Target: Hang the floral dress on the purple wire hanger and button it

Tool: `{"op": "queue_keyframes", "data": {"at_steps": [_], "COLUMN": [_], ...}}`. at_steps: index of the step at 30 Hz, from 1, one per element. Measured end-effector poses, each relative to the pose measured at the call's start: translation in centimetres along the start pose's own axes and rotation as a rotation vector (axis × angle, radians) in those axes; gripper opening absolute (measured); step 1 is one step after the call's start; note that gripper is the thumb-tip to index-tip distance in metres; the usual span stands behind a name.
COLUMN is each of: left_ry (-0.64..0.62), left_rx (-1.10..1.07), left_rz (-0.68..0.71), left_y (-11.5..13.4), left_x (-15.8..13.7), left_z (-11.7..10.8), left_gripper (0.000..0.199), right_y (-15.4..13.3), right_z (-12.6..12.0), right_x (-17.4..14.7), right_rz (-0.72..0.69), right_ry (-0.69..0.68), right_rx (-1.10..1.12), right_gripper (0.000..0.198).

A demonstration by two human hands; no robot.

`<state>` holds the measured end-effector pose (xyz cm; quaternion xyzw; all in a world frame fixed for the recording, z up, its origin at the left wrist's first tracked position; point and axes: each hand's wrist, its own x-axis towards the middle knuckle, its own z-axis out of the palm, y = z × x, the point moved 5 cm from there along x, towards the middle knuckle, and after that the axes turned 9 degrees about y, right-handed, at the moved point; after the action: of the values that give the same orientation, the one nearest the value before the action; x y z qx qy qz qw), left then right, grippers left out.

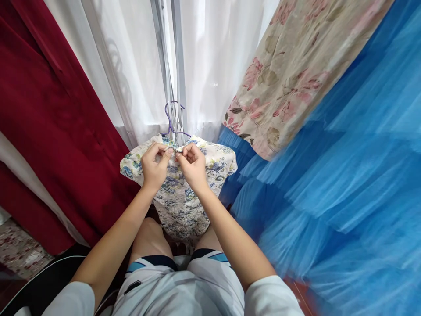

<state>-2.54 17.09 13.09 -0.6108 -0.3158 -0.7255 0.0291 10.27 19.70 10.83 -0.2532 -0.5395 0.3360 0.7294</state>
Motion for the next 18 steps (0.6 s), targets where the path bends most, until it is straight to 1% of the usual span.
{"op": "queue_keyframes", "data": {"at_steps": [3,5,6,8,10,11,12,13,14,15,16,17,18], "left_ry": [0.117,0.223,0.276,0.37,0.471,0.537,0.613,0.684,0.735,0.756,0.744,0.705,0.648], "left_rx": [-0.078,-0.127,-0.139,-0.135,-0.115,-0.119,-0.148,-0.194,-0.248,-0.301,-0.343,-0.372,-0.388], "left_rz": [-0.064,-0.111,-0.131,-0.159,-0.2,-0.251,-0.348,-0.482,-0.634,-0.783,-0.908,-0.997,-1.049], "left_y": [0.2,-0.7,-1.5,-3.9,-7.2,-9.1,-11.1,-13.1,-14.9,-16.3,-17.3,-18.0,-18.3], "left_x": [0.5,1.5,2.0,3.0,3.5,3.4,3.0,2.2,1.2,-0.1,-1.4,-2.6,-3.8], "left_z": [-0.2,-1.1,-1.9,-4.0,-6.6,-7.9,-9.1,-9.9,-10.4,-10.5,-10.2,-9.7,-9.2], "left_gripper": [0.021,0.022,0.022,0.022,0.022,0.021,0.019,0.016,0.014,0.012,0.012,0.013,0.015], "right_y": [0.5,1.2,1.6,2.2,2.7,3.0,3.2,3.4,3.7,3.9,4.2,4.6,5.1], "right_z": [-0.3,-1.1,-1.6,-2.8,-4.1,-4.7,-5.2,-5.6,-5.9,-6.2,-6.5,-6.9,-7.5], "right_x": [-0.2,-0.8,-1.3,-2.5,-3.6,-4.1,-4.6,-4.9,-5.3,-5.6,-5.8,-6.0,-6.1], "right_rz": [0.062,0.108,0.128,0.159,0.171,0.175,0.18,0.187,0.197,0.209,0.224,0.241,0.261], "right_ry": [0.025,0.058,0.071,0.09,0.115,0.128,0.139,0.147,0.151,0.152,0.155,0.162,0.176], "right_rx": [0.039,0.026,0.019,0.012,0.007,-0.005,-0.022,-0.039,-0.054,-0.065,-0.071,-0.073,-0.074], "right_gripper": [0.024,0.024,0.023,0.022,0.022,0.022,0.021,0.021,0.02,0.02,0.019,0.018,0.016]}}
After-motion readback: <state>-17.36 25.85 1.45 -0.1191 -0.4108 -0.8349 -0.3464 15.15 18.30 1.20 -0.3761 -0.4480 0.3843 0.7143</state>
